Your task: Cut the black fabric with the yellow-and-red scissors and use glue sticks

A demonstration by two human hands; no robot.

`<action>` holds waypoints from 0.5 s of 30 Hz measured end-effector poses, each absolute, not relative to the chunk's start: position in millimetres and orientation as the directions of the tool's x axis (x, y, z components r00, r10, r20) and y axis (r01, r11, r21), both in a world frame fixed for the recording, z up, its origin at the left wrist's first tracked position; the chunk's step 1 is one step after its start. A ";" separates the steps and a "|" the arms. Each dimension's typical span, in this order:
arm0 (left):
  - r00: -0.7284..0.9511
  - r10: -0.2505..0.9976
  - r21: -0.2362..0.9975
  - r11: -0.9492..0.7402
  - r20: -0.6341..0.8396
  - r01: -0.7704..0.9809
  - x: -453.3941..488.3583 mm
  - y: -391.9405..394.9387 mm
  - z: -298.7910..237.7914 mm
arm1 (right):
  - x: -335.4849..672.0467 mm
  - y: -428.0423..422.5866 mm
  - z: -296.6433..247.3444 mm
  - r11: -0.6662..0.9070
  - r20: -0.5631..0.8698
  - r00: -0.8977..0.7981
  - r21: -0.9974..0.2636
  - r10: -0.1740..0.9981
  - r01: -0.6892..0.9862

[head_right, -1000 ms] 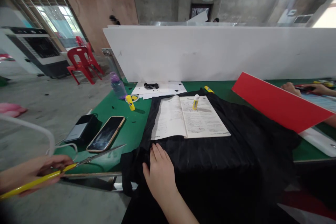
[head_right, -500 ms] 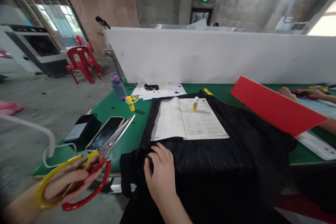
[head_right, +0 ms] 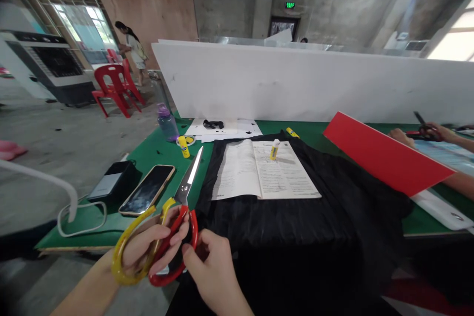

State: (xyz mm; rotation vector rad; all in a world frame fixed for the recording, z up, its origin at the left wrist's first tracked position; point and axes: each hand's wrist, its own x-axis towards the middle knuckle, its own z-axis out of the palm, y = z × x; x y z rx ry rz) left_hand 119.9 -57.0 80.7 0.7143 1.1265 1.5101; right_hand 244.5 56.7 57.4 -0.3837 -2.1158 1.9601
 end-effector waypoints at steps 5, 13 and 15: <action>-0.296 0.942 0.922 0.031 -0.156 -0.386 119.4 -59.2 88.1 | 244.8 64.7 58.2 0.111 0.003 -0.932 -0.993 0.362 0.039; -0.182 0.968 0.916 0.087 -0.170 -0.392 106.4 -84.7 92.7 | 244.9 73.9 66.8 0.277 0.038 -0.914 -0.957 0.404 0.082; -0.216 0.956 0.918 0.104 -0.199 -0.382 106.1 -87.7 95.3 | 244.4 72.9 66.1 0.332 0.059 -0.914 -0.939 0.401 0.085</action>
